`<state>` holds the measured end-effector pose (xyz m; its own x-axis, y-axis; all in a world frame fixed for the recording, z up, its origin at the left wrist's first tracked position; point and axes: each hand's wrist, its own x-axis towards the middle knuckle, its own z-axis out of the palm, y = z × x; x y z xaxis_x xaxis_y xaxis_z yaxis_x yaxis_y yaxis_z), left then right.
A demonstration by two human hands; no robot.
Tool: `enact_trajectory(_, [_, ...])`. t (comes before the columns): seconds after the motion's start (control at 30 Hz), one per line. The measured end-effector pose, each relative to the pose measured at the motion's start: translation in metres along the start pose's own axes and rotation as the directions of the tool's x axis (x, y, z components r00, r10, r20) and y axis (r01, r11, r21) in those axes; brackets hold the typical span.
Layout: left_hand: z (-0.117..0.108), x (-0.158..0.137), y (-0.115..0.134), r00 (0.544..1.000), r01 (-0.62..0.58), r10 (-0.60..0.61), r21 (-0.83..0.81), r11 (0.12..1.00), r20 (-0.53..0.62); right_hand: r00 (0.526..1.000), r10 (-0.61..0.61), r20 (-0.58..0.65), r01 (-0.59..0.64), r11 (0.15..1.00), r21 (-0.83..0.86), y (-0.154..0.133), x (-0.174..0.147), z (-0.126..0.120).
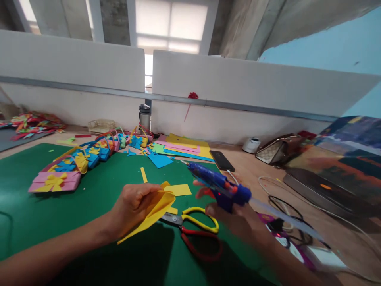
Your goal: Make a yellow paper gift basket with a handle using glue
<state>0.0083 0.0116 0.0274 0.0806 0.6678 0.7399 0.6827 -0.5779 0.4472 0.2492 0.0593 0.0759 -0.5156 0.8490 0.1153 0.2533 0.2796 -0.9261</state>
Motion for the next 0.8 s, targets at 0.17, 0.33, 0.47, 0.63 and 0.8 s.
enact_trajectory(0.17, [0.000,0.001,-0.004,0.998,-0.068,0.068,0.087,0.994,0.000,0.991,0.090,0.099,-0.091,0.996,0.007,0.001,-0.017,0.009])
enact_trajectory(0.33, [-0.001,0.002,-0.001,0.996,-0.090,0.089,0.089,0.992,0.019,0.957,0.051,0.284,-0.054,0.999,0.003,0.004,-0.012,0.008])
enact_trajectory(0.47, [-0.002,0.003,0.001,0.995,-0.101,0.100,0.070,0.992,0.017,0.960,0.023,0.280,-0.027,1.000,0.011,0.006,-0.008,0.009])
enact_trajectory(0.63, [-0.001,0.001,0.002,0.994,-0.112,0.112,0.051,0.992,0.008,0.963,0.007,0.268,0.010,0.998,-0.062,0.006,-0.009,0.012])
enact_trajectory(0.8, [0.000,0.001,0.003,0.995,-0.102,0.102,0.031,0.994,-0.002,0.966,0.004,0.257,0.032,0.990,-0.136,0.004,-0.011,0.011])
